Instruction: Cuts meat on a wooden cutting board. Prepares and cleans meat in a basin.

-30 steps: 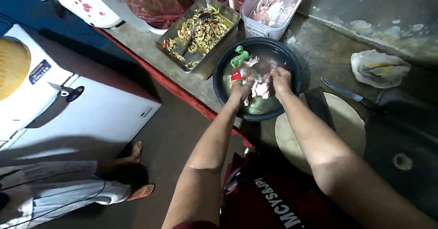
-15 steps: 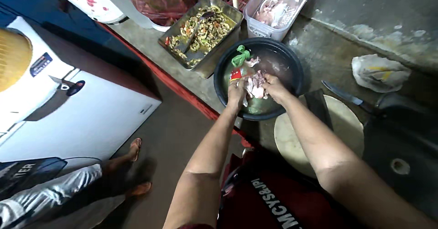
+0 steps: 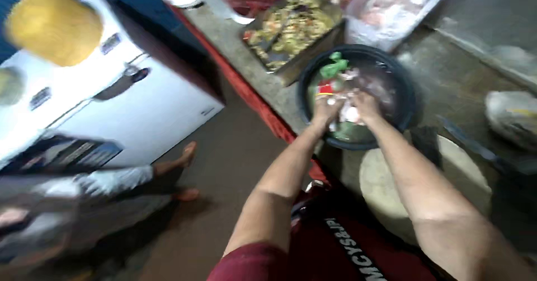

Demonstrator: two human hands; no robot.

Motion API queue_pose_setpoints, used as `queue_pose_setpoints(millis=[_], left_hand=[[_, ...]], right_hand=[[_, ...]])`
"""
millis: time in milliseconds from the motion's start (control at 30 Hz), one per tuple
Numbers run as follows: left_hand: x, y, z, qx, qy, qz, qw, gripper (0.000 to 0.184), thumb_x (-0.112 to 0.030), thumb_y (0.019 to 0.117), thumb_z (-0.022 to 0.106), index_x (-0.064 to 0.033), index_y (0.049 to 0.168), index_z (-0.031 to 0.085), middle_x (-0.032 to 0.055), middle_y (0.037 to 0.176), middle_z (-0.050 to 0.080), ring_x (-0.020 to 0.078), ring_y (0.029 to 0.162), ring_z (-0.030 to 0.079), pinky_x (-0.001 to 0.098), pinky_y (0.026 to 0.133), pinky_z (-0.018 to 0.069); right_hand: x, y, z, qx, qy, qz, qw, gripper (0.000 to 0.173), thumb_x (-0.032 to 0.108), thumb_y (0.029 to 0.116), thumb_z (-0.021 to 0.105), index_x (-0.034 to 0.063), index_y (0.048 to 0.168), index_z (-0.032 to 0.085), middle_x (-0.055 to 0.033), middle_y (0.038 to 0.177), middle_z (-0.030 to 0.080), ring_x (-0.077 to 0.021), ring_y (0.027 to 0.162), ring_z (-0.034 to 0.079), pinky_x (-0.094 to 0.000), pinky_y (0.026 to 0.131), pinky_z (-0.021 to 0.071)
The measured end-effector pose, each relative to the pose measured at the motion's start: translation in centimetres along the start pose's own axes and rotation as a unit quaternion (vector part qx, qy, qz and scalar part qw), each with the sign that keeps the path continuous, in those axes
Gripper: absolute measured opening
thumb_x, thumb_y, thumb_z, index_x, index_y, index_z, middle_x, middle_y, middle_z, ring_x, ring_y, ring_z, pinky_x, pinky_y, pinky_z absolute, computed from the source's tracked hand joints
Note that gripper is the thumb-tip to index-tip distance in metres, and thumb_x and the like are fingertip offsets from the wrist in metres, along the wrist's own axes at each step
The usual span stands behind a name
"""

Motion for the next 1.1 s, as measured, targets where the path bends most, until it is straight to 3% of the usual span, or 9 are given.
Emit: queue_pose_setpoints(millis=[67, 167, 233, 433, 567, 733, 833, 967, 1100], left_hand=[[0.0, -0.4, -0.4, -0.03, 0.002, -0.027, 0.999, 0.039, -0.028, 0.0987, 0.068, 0.0021, 0.125, 0.066, 0.0238, 0.113, 0.07, 0.0336, 0.104, 0.069, 0.053, 0.094, 0.0553], [-0.8, -1.9, -1.5, -0.06, -0.031, -0.062, 0.996, 0.038, -0.028, 0.1029, 0.062, 0.0027, 0.125, 0.063, 0.0265, 0.11, 0.068, 0.0371, 0.099, 0.068, 0.0538, 0.088, 0.056], [-0.8, -1.3, -1.7, -0.057, -0.061, -0.052, 0.995, 0.033, -0.024, 0.1039, 0.061, 0.0049, 0.12, 0.065, 0.0264, 0.105, 0.068, 0.0353, 0.094, 0.068, 0.0515, 0.084, 0.0566], [-1.0, -0.4, -1.4, 0.018, 0.003, 0.01, 1.0, 0.032, -0.017, 0.1052, 0.057, 0.0059, 0.127, 0.065, 0.0279, 0.115, 0.068, 0.0359, 0.109, 0.066, 0.0514, 0.099, 0.0507], [-1.2, -0.6, -1.6, 0.021, 0.018, 0.012, 1.0, 0.03, -0.016, 0.1052, 0.057, 0.0049, 0.125, 0.066, 0.0263, 0.109, 0.068, 0.0342, 0.101, 0.067, 0.0502, 0.092, 0.0532], [-1.0, -0.3, -1.2, 0.039, 0.05, 0.01, 0.998, 0.034, -0.019, 0.1045, 0.059, 0.0016, 0.131, 0.065, 0.0259, 0.114, 0.069, 0.0348, 0.106, 0.067, 0.051, 0.095, 0.0525], [-1.2, -0.7, -1.3, 0.038, 0.037, 0.004, 0.999, 0.034, -0.02, 0.1049, 0.059, 0.0031, 0.129, 0.065, 0.0274, 0.118, 0.068, 0.0368, 0.113, 0.065, 0.0531, 0.1, 0.0497], [-1.2, -0.7, -1.3, 0.02, 0.004, -0.007, 1.0, 0.043, -0.031, 0.1094, 0.05, 0.0052, 0.121, 0.068, 0.0271, 0.116, 0.068, 0.0369, 0.112, 0.065, 0.0537, 0.1, 0.05], [-1.2, -1.5, -2.2, 0.017, 0.003, -0.038, 0.999, 0.045, -0.032, 0.1036, 0.062, 0.005, 0.129, 0.064, 0.0295, 0.124, 0.065, 0.0413, 0.116, 0.063, 0.0571, 0.102, 0.0493]], right_hand=[[0.6, -1.0, -0.7, -0.041, -0.005, -0.037, 0.998, 0.04, 0.023, 0.1085, 0.049, -0.0058, 0.133, 0.061, -0.0298, 0.13, 0.063, -0.0414, 0.122, 0.062, -0.06, 0.107, 0.0447], [-1.5, -0.7, 0.1, 0.029, 0.157, -0.038, 0.987, 0.042, 0.032, 0.1091, 0.044, 0.0066, 0.141, 0.054, -0.0061, 0.12, 0.064, -0.0092, 0.099, 0.064, -0.033, 0.089, 0.0551], [-2.0, -0.4, 0.9, 0.073, 0.208, -0.02, 0.975, 0.039, 0.014, 0.1043, 0.045, 0.0042, 0.142, 0.048, -0.0024, 0.121, 0.06, -0.003, 0.098, 0.061, -0.0261, 0.088, 0.0539], [-2.4, 0.6, 1.6, 0.052, 0.13, -0.019, 0.99, 0.035, 0.017, 0.1068, 0.048, -0.0035, 0.135, 0.052, -0.0075, 0.12, 0.061, -0.0025, 0.099, 0.061, -0.0243, 0.09, 0.0527], [-2.9, 0.8, 1.3, 0.037, 0.117, -0.012, 0.992, 0.037, 0.015, 0.1075, 0.047, -0.0063, 0.137, 0.052, -0.0145, 0.132, 0.06, -0.0082, 0.113, 0.06, -0.0276, 0.101, 0.0493], [-3.3, 1.1, 1.3, 0.038, 0.147, 0.01, 0.988, 0.037, 0.023, 0.1083, 0.047, -0.0016, 0.135, 0.053, -0.0071, 0.119, 0.062, -0.0039, 0.099, 0.061, -0.0258, 0.09, 0.053], [-1.9, 0.0, 1.6, 0.06, 0.228, 0.024, 0.971, 0.048, 0.044, 0.1102, 0.038, 0.0095, 0.141, 0.049, 0.0009, 0.115, 0.063, -0.0026, 0.097, 0.064, -0.0262, 0.089, 0.0547], [-1.1, -0.2, 1.5, 0.03, 0.144, -0.016, 0.989, 0.064, 0.029, 0.1011, 0.063, -0.0003, 0.151, 0.038, -0.0163, 0.141, 0.055, -0.0157, 0.123, 0.059, -0.0335, 0.106, 0.0489], [1.9, -1.3, 1.7, 0.016, -0.051, -0.017, 0.998, 0.047, 0.024, 0.1108, 0.042, -0.007, 0.146, 0.046, -0.0335, 0.142, 0.052, -0.0427, 0.132, 0.053, -0.0564, 0.112, 0.0398]])
Point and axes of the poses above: each hand's wrist, its own y-axis towards the middle knuckle, its own z-axis out of the palm, x = y × z, the point moved 6 cm from there along y, towards the middle knuckle
